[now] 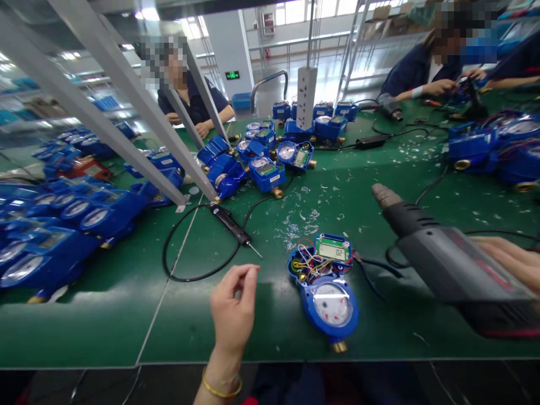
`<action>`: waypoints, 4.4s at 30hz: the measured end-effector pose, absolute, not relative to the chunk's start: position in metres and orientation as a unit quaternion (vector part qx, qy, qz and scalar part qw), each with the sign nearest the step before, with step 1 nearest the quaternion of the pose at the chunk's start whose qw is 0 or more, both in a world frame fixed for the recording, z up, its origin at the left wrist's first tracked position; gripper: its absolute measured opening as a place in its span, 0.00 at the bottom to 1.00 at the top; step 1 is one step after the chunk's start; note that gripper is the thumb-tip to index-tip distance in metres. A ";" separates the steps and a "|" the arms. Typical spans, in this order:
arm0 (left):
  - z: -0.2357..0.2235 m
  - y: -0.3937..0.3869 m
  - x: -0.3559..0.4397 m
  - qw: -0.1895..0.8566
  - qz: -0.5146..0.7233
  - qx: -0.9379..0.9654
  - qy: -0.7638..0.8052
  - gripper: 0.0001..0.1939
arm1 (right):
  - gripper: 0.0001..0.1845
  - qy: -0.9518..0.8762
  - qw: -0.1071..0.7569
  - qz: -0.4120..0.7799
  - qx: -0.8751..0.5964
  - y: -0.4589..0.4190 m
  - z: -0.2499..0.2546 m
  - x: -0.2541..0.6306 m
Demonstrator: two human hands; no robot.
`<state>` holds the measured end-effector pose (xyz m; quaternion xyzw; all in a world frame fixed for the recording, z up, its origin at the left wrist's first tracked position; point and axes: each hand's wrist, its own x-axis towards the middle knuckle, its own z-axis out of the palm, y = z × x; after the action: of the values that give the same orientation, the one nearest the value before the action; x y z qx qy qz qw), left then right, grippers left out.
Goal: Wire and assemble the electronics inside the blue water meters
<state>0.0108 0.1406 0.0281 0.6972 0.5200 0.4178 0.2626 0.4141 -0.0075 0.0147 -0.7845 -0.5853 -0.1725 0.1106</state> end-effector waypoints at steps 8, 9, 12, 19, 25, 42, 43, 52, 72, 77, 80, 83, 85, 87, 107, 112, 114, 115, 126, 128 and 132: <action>0.069 0.143 0.076 0.358 0.319 0.776 0.409 0.07 | 0.16 -0.624 0.146 -0.086 -0.763 0.061 -0.040 0.453; 0.069 0.146 0.080 0.365 0.306 0.780 0.407 0.07 | 0.14 -0.632 0.145 -0.071 -0.757 0.068 -0.043 0.458; 0.068 0.152 0.088 0.372 0.272 0.786 0.413 0.04 | 0.12 -0.645 0.143 -0.059 -0.749 0.069 -0.033 0.469; 0.067 0.152 0.095 0.489 0.272 0.704 0.437 0.03 | 0.13 -0.691 0.392 -0.042 -0.606 0.052 0.054 0.328; 0.062 0.151 0.092 0.577 0.298 0.620 0.441 0.05 | 0.04 -0.693 0.441 0.070 -0.565 0.087 0.036 0.241; 0.058 0.161 0.070 0.380 0.370 0.655 0.539 0.15 | 0.05 -0.662 0.485 0.108 -0.561 0.084 0.026 0.240; 0.061 0.158 0.070 0.361 0.367 0.667 0.539 0.13 | 0.05 -0.663 0.484 0.107 -0.562 0.084 0.026 0.240; 0.064 0.140 0.095 0.582 0.303 0.598 0.460 0.09 | 0.06 -0.675 0.467 0.102 -0.563 0.086 0.028 0.239; 0.068 0.145 0.079 0.533 0.249 0.656 0.473 0.10 | 0.05 -0.685 0.457 0.069 -0.563 0.086 0.027 0.237; 0.071 0.152 0.077 0.549 0.238 0.667 0.445 0.10 | 0.04 -0.693 0.468 0.062 -0.546 0.086 0.026 0.239; 0.073 0.158 0.074 0.617 0.185 0.632 0.430 0.09 | 0.03 -0.692 0.479 0.057 -0.537 0.085 0.027 0.241; 0.072 0.162 0.072 0.645 0.196 0.614 0.410 0.07 | 0.03 -0.693 0.485 0.053 -0.531 0.084 0.026 0.242; 0.068 0.162 0.072 0.666 0.209 0.596 0.397 0.07 | 0.04 -0.695 0.485 0.051 -0.528 0.084 0.026 0.242; 0.063 0.162 0.073 0.681 0.225 0.573 0.397 0.07 | 0.04 -0.699 0.485 0.045 -0.524 0.084 0.024 0.241; 0.051 0.153 0.086 0.664 0.274 0.529 0.451 0.13 | 0.06 -0.693 0.491 0.045 -0.527 0.083 0.018 0.242; 0.049 0.150 0.090 0.640 0.284 0.546 0.460 0.11 | 0.05 -0.693 0.487 0.039 -0.530 0.083 0.019 0.242; 0.049 0.149 0.091 0.627 0.290 0.557 0.460 0.12 | 0.05 -0.692 0.487 0.041 -0.532 0.082 0.021 0.241; 0.050 0.149 0.091 0.624 0.292 0.565 0.454 0.14 | 0.05 -0.690 0.488 0.044 -0.533 0.083 0.021 0.241; 0.056 0.149 0.084 0.641 0.272 0.570 0.436 0.07 | 0.03 -0.677 0.489 0.057 -0.547 0.083 0.023 0.240; 0.055 0.149 0.085 0.643 0.270 0.567 0.438 0.08 | 0.04 -0.675 0.490 0.057 -0.548 0.082 0.023 0.240; 0.053 0.149 0.085 0.656 0.269 0.554 0.436 0.11 | 0.04 -0.679 0.490 0.052 -0.545 0.082 0.023 0.240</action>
<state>0.0853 0.1490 0.0530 0.5543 0.4361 0.2689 0.6559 0.2402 0.0822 0.0234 -0.5446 -0.6787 0.0522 0.4900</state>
